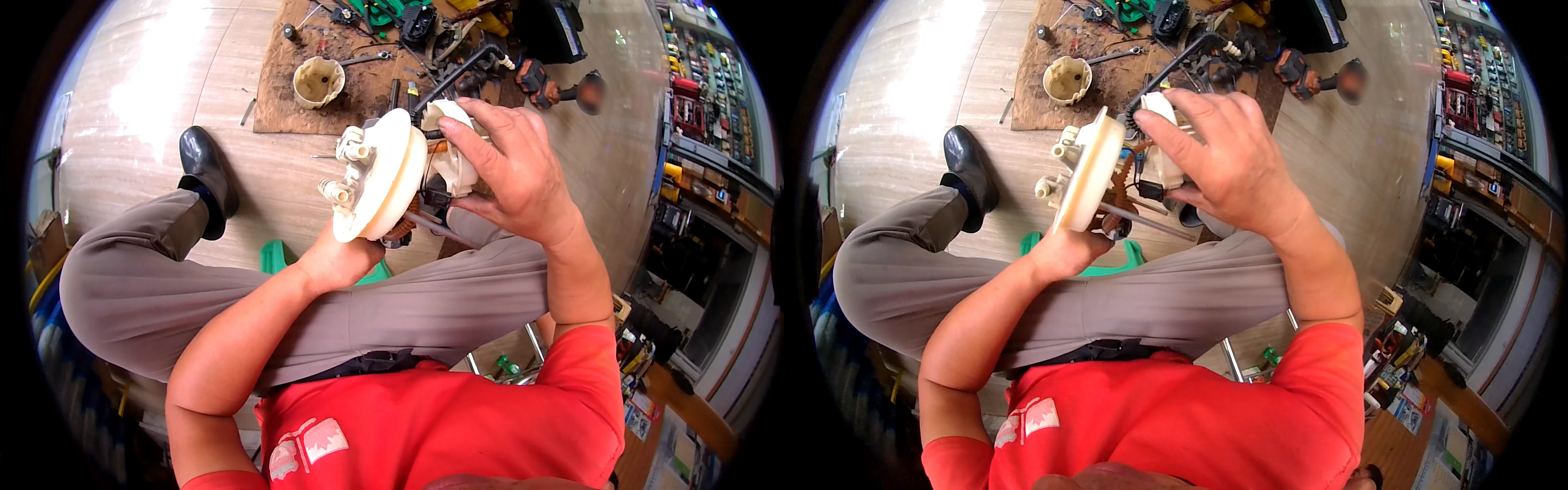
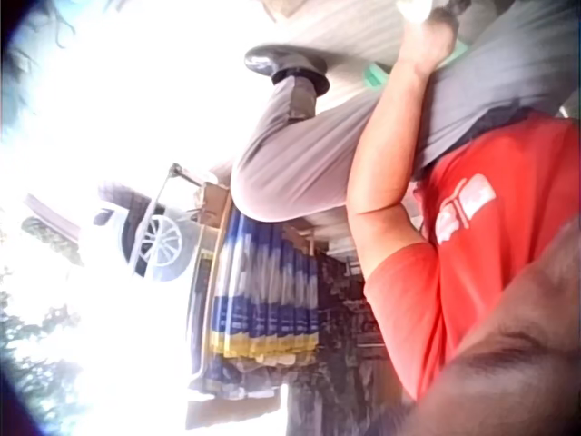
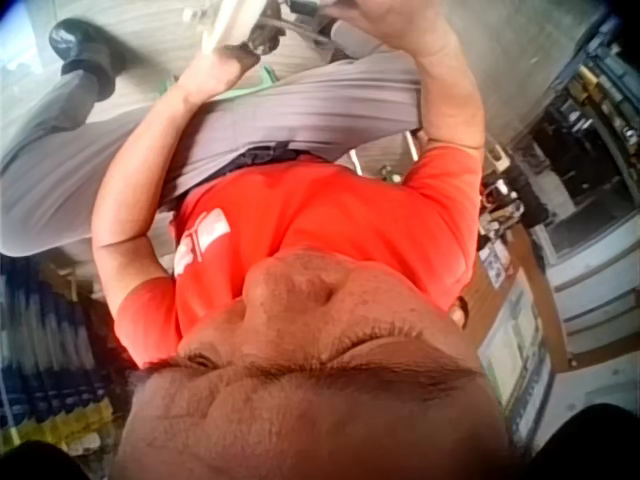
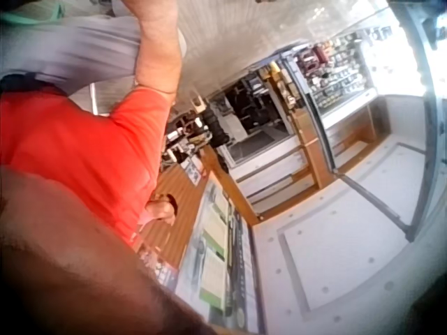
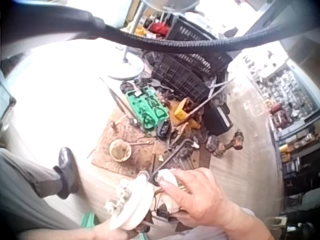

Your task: The person disassembles a fuel pump assembly by using a screwdriver and pliers to separate components, then uses a wire stripper to remove insulation from a wire on the unit.

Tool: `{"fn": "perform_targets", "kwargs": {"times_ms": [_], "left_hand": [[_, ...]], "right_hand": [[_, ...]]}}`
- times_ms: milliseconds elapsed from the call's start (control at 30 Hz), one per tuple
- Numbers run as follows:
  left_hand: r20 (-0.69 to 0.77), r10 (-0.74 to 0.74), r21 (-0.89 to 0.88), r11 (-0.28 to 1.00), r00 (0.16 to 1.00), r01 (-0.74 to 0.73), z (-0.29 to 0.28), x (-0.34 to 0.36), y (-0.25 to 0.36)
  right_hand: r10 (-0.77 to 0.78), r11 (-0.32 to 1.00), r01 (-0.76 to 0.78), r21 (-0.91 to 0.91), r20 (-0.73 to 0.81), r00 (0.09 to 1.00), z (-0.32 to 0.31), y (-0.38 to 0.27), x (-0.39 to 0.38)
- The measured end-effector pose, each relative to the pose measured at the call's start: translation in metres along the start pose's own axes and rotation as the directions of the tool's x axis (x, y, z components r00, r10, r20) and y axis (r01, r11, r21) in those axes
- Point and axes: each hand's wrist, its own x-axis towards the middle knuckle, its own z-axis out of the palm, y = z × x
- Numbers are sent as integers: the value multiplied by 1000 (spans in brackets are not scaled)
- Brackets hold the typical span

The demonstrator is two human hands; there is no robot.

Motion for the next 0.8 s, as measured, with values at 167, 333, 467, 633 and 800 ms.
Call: {"fn": "perform_targets", "kwargs": {"times_ms": [167,333,467,633,800], "left_hand": [[-3,-101,-219,971,995,97,6,2,-6],[34,-186,-304,934,982,187,8,2,-12],[33,-128,-269,954,991,132,5,3,-12],[26,-158,-349,924,987,157,5,4,-18],[68,-225,-202,951,972,234,4,3,-25]], "right_hand": [[13,1000,-12,-2,19,1000,2,1,1],[16,1000,-16,-3,32,999,6,3,2],[17,1000,-16,-9,36,999,6,3,2],[21,1000,-20,-20,51,999,7,2,3],[27,999,-25,-36,66,997,8,2,3]]}}
